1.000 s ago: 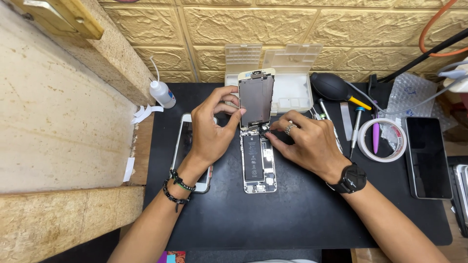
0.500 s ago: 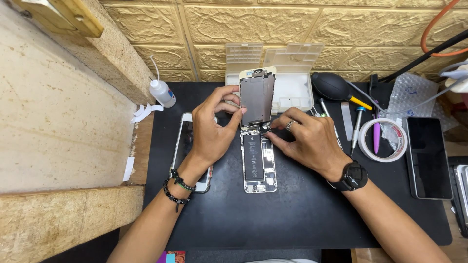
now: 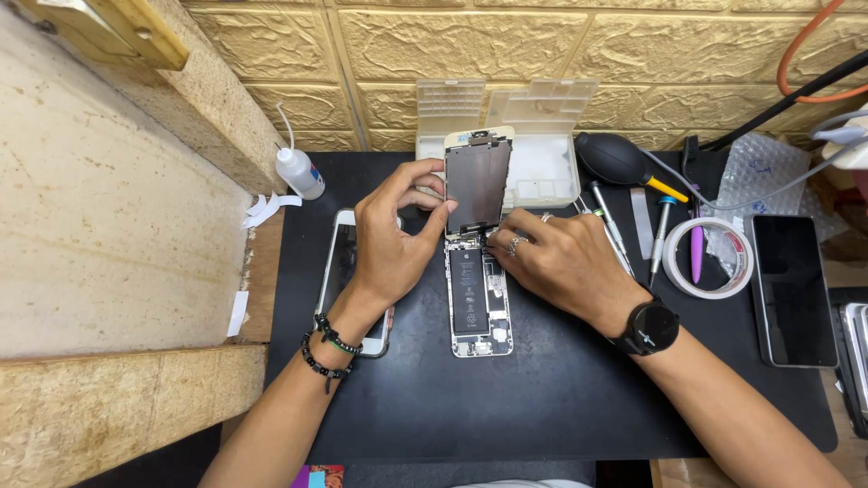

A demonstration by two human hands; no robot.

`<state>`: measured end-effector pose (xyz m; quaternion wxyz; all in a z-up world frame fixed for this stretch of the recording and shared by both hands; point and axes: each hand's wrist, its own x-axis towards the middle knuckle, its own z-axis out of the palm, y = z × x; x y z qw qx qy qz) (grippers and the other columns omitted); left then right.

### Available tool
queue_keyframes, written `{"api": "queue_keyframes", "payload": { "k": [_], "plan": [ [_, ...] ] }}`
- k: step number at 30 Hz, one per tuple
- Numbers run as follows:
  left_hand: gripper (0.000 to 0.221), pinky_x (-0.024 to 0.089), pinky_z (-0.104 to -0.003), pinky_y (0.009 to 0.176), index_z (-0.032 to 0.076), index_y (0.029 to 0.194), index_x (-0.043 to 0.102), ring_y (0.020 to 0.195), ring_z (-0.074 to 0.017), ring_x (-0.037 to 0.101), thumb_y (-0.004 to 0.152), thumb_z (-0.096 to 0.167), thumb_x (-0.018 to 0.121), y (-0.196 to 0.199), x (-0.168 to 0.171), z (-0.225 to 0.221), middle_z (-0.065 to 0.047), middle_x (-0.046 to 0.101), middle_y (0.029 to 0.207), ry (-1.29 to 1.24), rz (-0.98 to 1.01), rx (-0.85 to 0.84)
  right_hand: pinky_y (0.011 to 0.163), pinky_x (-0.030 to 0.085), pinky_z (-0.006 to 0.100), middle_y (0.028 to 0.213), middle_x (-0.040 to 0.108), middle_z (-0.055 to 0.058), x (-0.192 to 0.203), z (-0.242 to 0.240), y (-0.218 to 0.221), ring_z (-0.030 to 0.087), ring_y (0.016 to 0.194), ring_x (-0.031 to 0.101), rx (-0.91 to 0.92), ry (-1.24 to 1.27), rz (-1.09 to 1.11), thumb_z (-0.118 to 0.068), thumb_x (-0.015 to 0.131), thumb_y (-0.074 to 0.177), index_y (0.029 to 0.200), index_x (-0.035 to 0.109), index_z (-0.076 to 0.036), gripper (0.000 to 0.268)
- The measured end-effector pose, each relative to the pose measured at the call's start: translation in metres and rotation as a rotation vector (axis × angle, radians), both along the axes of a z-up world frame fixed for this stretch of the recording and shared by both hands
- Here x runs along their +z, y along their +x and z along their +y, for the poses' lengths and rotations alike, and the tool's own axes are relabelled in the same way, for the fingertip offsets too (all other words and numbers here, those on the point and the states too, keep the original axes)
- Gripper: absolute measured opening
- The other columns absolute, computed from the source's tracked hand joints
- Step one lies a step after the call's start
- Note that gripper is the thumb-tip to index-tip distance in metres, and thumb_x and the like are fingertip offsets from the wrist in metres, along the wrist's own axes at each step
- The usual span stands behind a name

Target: Disassembling a smartphone by removing internal screws with a precision screwdriver and prying out internal components.

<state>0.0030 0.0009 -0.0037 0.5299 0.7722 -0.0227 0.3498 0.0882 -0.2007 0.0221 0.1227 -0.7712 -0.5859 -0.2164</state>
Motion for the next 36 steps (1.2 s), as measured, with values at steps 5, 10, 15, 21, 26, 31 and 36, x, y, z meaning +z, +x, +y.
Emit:
{"api": "queue_keyframes", "payload": {
  "k": [5, 10, 15, 21, 26, 31, 36],
  "plan": [
    [0.04, 0.064, -0.038, 0.073, -0.002, 0.124, 0.064, 0.08, -0.0305, 0.078, 0.085, -0.011, 0.073, 0.001, 0.001, 0.0, -0.016, 0.071, 0.09, 0.005, -0.003, 0.006, 0.042, 0.041, 0.025, 0.086, 0.069, -0.006, 0.002, 0.001, -0.001, 0.013, 0.044, 0.061, 0.024, -0.018, -0.054, -0.013, 0.079, 0.088, 0.076, 0.072, -0.016, 0.014],
    [0.039, 0.063, -0.037, 0.073, -0.001, 0.123, 0.064, 0.081, -0.0298, 0.078, 0.086, -0.011, 0.073, 0.0, 0.001, -0.001, -0.015, 0.071, 0.09, 0.007, -0.012, 0.006, 0.043, 0.043, 0.028, 0.088, 0.065, -0.008, -0.025, -0.003, 0.004, 0.015, 0.044, 0.06, 0.055, 0.026, -0.076, -0.016, 0.076, 0.088, 0.077, 0.067, -0.018, 0.015],
    [0.039, 0.063, -0.038, 0.073, -0.002, 0.121, 0.065, 0.081, -0.0318, 0.078, 0.085, -0.011, 0.074, 0.0, 0.002, -0.001, -0.017, 0.071, 0.09, 0.005, -0.02, 0.001, 0.043, 0.043, 0.027, 0.088, 0.065, -0.006, -0.022, -0.004, 0.003, 0.018, 0.043, 0.06, 0.053, 0.086, -0.008, -0.019, 0.075, 0.091, 0.078, 0.065, -0.016, 0.017],
    [0.038, 0.065, -0.035, 0.069, -0.002, 0.122, 0.065, 0.079, -0.03, 0.078, 0.086, -0.01, 0.073, 0.001, -0.003, 0.0, -0.016, 0.071, 0.091, -0.036, 0.014, -0.004, 0.042, 0.042, 0.024, 0.082, 0.068, -0.004, -0.015, -0.002, 0.003, 0.015, 0.04, 0.058, 0.031, 0.153, 0.041, -0.011, 0.079, 0.086, 0.081, 0.072, -0.013, 0.008],
    [0.039, 0.065, -0.035, 0.067, -0.003, 0.124, 0.063, 0.078, -0.0281, 0.077, 0.087, -0.01, 0.072, 0.001, -0.004, 0.004, -0.017, 0.07, 0.092, -0.143, 0.049, -0.016, 0.044, 0.045, 0.023, 0.083, 0.069, -0.006, -0.016, -0.007, 0.003, 0.014, 0.043, 0.058, -0.015, 0.315, 0.156, -0.011, 0.079, 0.085, 0.094, 0.077, -0.016, 0.009],
    [0.039, 0.064, -0.032, 0.067, -0.001, 0.127, 0.062, 0.079, -0.0195, 0.072, 0.089, -0.008, 0.07, 0.0, 0.001, 0.013, -0.014, 0.067, 0.095, -0.25, 0.083, -0.013, 0.044, 0.044, 0.02, 0.081, 0.068, -0.008, -0.044, -0.019, 0.015, 0.008, 0.044, 0.055, -0.081, 0.51, 0.188, -0.01, 0.074, 0.089, 0.104, 0.08, -0.012, 0.017],
    [0.038, 0.062, -0.029, 0.064, 0.004, 0.129, 0.063, 0.078, -0.0142, 0.066, 0.092, -0.006, 0.064, -0.01, 0.015, 0.041, -0.01, 0.063, 0.096, -0.234, 0.207, -0.013, 0.046, 0.044, 0.023, 0.081, 0.07, -0.001, -0.054, -0.021, 0.015, 0.012, 0.045, 0.055, -0.032, 0.616, 0.116, -0.007, 0.076, 0.092, 0.107, 0.075, -0.004, 0.015]
  ]
}}
